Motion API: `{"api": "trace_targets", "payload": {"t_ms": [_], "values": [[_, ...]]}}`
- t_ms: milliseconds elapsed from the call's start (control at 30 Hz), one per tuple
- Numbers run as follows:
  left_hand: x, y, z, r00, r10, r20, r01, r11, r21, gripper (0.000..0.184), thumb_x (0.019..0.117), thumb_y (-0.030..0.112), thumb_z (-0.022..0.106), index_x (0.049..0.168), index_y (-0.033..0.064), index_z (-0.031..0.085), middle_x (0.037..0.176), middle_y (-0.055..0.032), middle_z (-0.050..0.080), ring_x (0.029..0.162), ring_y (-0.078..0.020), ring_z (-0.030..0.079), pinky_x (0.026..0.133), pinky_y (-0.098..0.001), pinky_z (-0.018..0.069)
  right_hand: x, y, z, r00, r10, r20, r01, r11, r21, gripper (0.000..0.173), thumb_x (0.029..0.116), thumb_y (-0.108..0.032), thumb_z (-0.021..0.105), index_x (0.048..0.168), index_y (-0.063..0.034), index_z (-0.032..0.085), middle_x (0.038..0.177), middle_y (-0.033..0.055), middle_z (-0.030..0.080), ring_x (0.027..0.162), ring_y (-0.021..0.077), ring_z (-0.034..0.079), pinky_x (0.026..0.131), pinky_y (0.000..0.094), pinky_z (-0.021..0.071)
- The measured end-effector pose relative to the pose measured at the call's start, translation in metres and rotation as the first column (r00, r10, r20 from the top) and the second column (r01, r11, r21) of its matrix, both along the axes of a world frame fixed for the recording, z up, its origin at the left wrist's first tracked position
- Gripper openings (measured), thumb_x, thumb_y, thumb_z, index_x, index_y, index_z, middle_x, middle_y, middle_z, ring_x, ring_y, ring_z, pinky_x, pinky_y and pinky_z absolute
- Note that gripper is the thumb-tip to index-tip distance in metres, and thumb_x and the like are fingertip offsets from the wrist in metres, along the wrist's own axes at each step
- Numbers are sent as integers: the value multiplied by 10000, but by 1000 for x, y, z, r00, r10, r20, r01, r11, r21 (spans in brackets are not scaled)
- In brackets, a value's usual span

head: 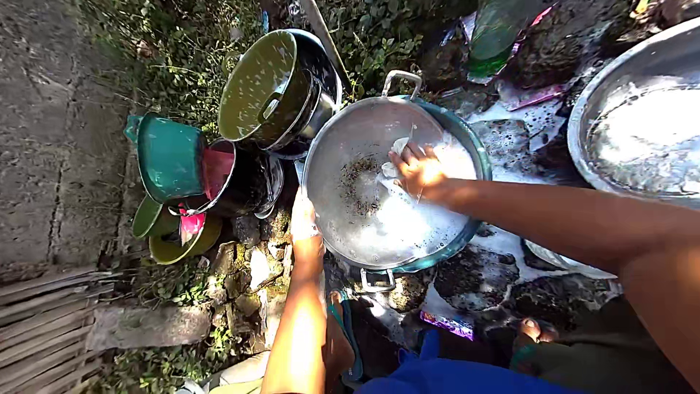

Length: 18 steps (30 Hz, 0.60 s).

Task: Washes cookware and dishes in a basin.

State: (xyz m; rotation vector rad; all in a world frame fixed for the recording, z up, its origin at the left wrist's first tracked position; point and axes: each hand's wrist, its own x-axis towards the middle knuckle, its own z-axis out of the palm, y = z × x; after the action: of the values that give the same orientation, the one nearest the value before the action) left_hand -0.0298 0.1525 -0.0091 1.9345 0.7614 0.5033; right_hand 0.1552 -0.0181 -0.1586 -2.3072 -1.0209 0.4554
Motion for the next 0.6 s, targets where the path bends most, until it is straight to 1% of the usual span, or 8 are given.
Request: {"api": "trace_targets", "payload": {"t_ms": [33, 100, 233, 300, 367, 467, 500, 600], "values": [[-3, 2, -4, 999, -39, 38, 39, 999, -11, 491, 1112, 201, 331, 1596, 117, 342, 1610, -54, 405, 1440, -128, 421, 1182, -350, 372, -18, 3, -6, 998, -23, -54, 19, 998, -63, 773, 942, -196, 691, 1611, -87, 318, 1586, 309, 356, 1525, 519, 184, 1178, 755, 130], [-4, 1, -10, 994, -44, 99, 47, 998, -28, 490, 1119, 207, 306, 1601, 120, 336, 1639, -38, 365, 1468, -140, 393, 1197, -365, 356, -44, 20, -17, 983, -128, -134, 115, 988, -101, 851, 891, -109, 697, 1629, -115, 272, 1610, 310, 301, 1524, 526, 164, 1137, 765, 199], [-2, -6, -12, 979, 23, 203, 5, 991, -134, 467, 1118, 229, 335, 1563, 97, 391, 1549, -70, 482, 1378, -170, 508, 1132, -398, 451, -79, 74, -3, 913, -226, -340, 247, 969, 19, 720, 1069, -414, 459, 1646, -85, 182, 1644, 289, 255, 1528, 472, 230, 1202, 673, 214], [-4, -5, -12, 971, 31, 237, 20, 978, -208, 464, 1123, 253, 306, 1550, 101, 405, 1507, -74, 520, 1341, -167, 537, 1110, -398, 469, -105, 98, 18, 896, -148, -419, 270, 930, 248, 723, 1078, -431, 432, 1630, -23, 205, 1631, 288, 296, 1537, 466, 214, 1228, 692, 63], [-4, -4, -13, 953, 55, 299, 48, 944, -327, 486, 1129, 330, 237, 1489, 113, 481, 1380, -65, 619, 1236, -159, 609, 1046, -398, 521, -132, 106, 45, 907, 6, -420, 218, 848, 483, 654, 1092, -401, 381, 1591, 13, 295, 1532, 276, 461, 1476, 421, 374, 1241, 641, 152], [-4, -8, -16, 946, 133, 294, -4, 916, -401, 451, 1125, 339, 208, 1303, 130, 566, 1031, -1, 684, 913, -80, 663, 823, -287, 573, -165, 79, 73, 896, 280, -345, 61, 692, 719, 529, 1086, -264, 359, 1462, 84, 491, 1512, 251, 505, 1475, 349, 410, 1266, 497, 217], [-5, -9, -17, 953, 155, 261, -53, 932, -360, 406, 1128, 292, 251, 1304, 108, 567, 1035, -15, 689, 904, -84, 668, 809, -288, 579, -168, 62, 72, 885, 352, -306, -32, 700, 714, 507, 1093, -247, 347, 1429, 87, 529, 1490, 252, 528, 1466, 359, 423, 1266, 498, 210], [-6, -9, -17, 965, 141, 223, -60, 940, -337, 415, 1121, 188, 320, 1493, 77, 467, 1391, -102, 602, 1240, -181, 601, 1052, -412, 511, -150, 16, 28, 864, 467, -189, -308, 787, 535, 532, 1103, -366, 304, 1516, -101, 512, 1525, 158, 530, 1473, 389, 403, 1206, 705, 128]]}}
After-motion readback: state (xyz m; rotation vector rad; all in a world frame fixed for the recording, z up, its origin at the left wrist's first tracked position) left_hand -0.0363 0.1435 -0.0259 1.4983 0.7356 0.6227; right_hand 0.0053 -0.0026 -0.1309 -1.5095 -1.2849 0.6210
